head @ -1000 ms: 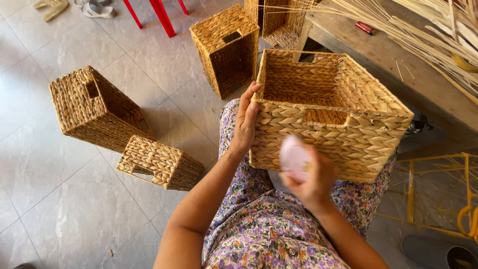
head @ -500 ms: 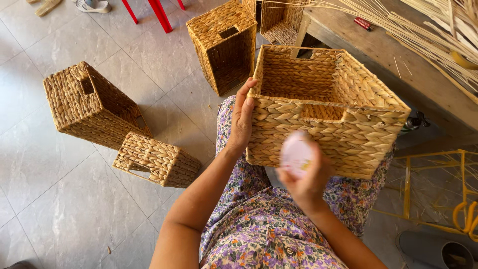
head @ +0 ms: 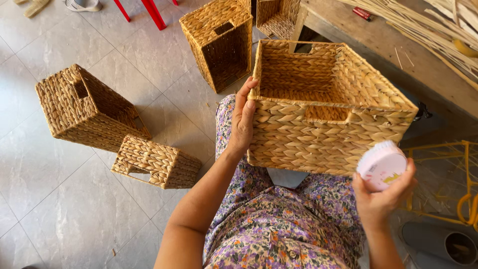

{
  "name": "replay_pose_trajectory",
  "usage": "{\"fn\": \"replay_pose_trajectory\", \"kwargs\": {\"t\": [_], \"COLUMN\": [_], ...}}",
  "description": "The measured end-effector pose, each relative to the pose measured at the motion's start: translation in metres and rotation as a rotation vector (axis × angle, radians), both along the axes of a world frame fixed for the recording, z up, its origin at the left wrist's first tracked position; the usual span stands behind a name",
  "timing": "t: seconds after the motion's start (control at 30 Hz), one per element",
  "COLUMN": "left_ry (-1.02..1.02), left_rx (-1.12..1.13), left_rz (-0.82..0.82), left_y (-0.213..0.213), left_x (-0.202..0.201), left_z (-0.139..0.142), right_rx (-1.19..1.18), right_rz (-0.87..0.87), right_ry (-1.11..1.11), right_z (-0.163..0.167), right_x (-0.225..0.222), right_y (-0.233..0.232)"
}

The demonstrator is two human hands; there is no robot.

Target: The person sits on the floor and cleans a woven basket. They first wipe the interior with a white pad, then use yellow scissors to trim loose fibers on the exterior. After trimming, they continue wiping the exterior surfaces with the pad.

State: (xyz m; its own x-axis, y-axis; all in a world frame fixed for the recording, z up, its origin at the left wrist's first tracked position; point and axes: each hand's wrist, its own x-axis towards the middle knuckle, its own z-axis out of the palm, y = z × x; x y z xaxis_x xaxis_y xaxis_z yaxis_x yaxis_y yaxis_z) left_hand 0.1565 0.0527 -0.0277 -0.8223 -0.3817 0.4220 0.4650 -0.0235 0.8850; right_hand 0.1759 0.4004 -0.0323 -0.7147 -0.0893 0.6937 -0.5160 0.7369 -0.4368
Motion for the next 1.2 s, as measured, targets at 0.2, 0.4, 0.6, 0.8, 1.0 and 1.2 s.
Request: {"fn": "replay_pose_trajectory", "kwargs": {"t": [0.2, 0.4, 0.6, 0.8, 1.0, 1.2], "left_ry": [-0.02, 0.02, -0.011, -0.02, -0.006, 0.002], "left_rx": [0.054, 0.123, 0.03, -0.011, 0.026, 0.058], "left_rz": [0.026, -0.009, 0.017, 0.027, 0.039, 0.009], "left_y": [0.001, 0.0, -0.002, 0.001, 0.001, -0.002], "left_x": [0.001, -0.002, 0.0, 0.001, -0.001, -0.002], "left_z": [0.0, -0.005, -0.003, 0.001, -0.001, 0.003], "right_rx": [0.015, 0.253, 0.046, -0.031, 0.087, 0.261], "right_rz": [0.261, 0.482, 0.302, 0.069, 0.256, 0.442], "right_ry": [0.041, -0.001, 0.058, -0.009, 0.077, 0.009], "right_z": [-0.011, 0.007, 0.015, 0.012, -0.006, -0.002], "right_x": [0.01, 0.018, -0.005, -0.004, 0.009, 0.01], "right_y": [-0.098, -0.159, -0.072, -0.012, -0.107, -0.148]}}
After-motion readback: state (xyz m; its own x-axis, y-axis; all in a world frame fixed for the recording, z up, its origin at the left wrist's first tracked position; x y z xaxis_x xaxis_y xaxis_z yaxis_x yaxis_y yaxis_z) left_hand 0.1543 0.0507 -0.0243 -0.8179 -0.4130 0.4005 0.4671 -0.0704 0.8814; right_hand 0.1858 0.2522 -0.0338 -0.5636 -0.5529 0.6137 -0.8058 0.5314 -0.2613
